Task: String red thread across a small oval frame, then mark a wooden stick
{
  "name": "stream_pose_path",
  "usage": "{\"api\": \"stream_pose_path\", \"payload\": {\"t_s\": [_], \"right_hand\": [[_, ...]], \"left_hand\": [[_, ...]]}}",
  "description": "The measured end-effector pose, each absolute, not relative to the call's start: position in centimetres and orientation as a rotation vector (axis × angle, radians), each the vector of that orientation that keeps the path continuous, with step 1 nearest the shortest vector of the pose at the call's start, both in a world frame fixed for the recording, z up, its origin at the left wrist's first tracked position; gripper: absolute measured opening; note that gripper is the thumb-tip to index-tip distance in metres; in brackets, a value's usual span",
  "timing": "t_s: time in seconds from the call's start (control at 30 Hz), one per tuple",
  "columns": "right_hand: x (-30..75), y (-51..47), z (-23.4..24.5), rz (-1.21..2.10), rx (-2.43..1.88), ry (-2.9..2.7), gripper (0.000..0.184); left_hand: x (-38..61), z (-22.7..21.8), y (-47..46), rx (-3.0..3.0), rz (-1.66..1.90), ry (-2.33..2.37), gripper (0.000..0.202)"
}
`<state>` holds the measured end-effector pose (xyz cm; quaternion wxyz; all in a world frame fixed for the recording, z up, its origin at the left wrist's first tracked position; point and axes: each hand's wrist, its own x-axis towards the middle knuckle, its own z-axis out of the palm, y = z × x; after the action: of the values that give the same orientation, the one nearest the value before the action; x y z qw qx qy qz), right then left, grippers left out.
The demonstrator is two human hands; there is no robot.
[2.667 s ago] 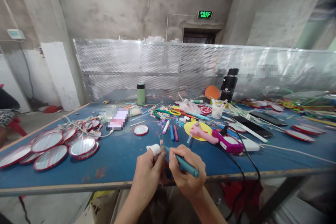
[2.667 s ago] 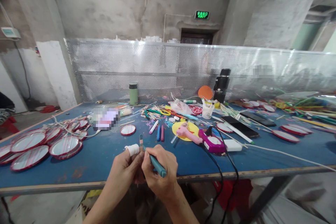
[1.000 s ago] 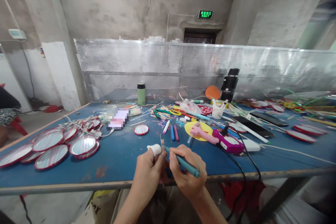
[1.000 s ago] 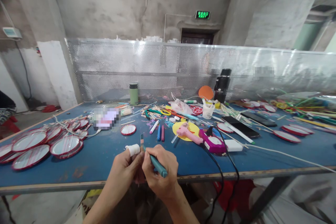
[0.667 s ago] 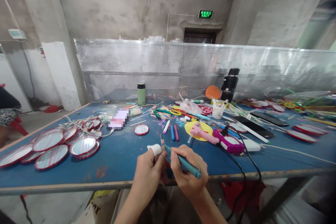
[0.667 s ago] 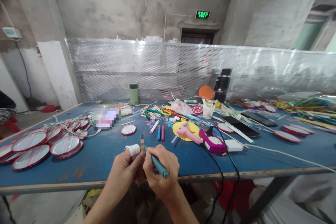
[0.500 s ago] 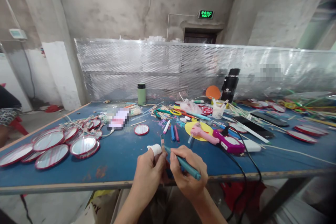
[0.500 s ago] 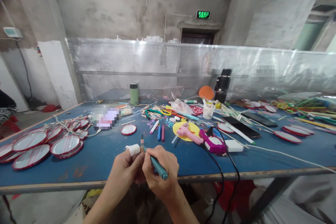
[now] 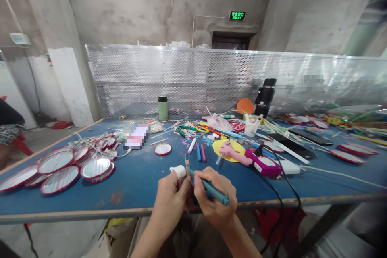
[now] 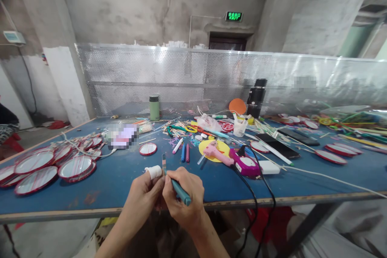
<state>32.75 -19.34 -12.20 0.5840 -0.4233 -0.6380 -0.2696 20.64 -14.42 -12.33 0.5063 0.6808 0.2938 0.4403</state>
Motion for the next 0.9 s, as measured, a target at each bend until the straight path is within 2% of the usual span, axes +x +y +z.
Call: {"api": "stream_pose_path", "payload": {"t_s": [0.9], "right_hand": [[32.83, -19.15, -12.16, -0.624, -1.013, -1.474, 0.010]], "left_hand": [[20.63, -12.59, -14.22, 1.686, 1.070, 0.713, 0.032]]}}
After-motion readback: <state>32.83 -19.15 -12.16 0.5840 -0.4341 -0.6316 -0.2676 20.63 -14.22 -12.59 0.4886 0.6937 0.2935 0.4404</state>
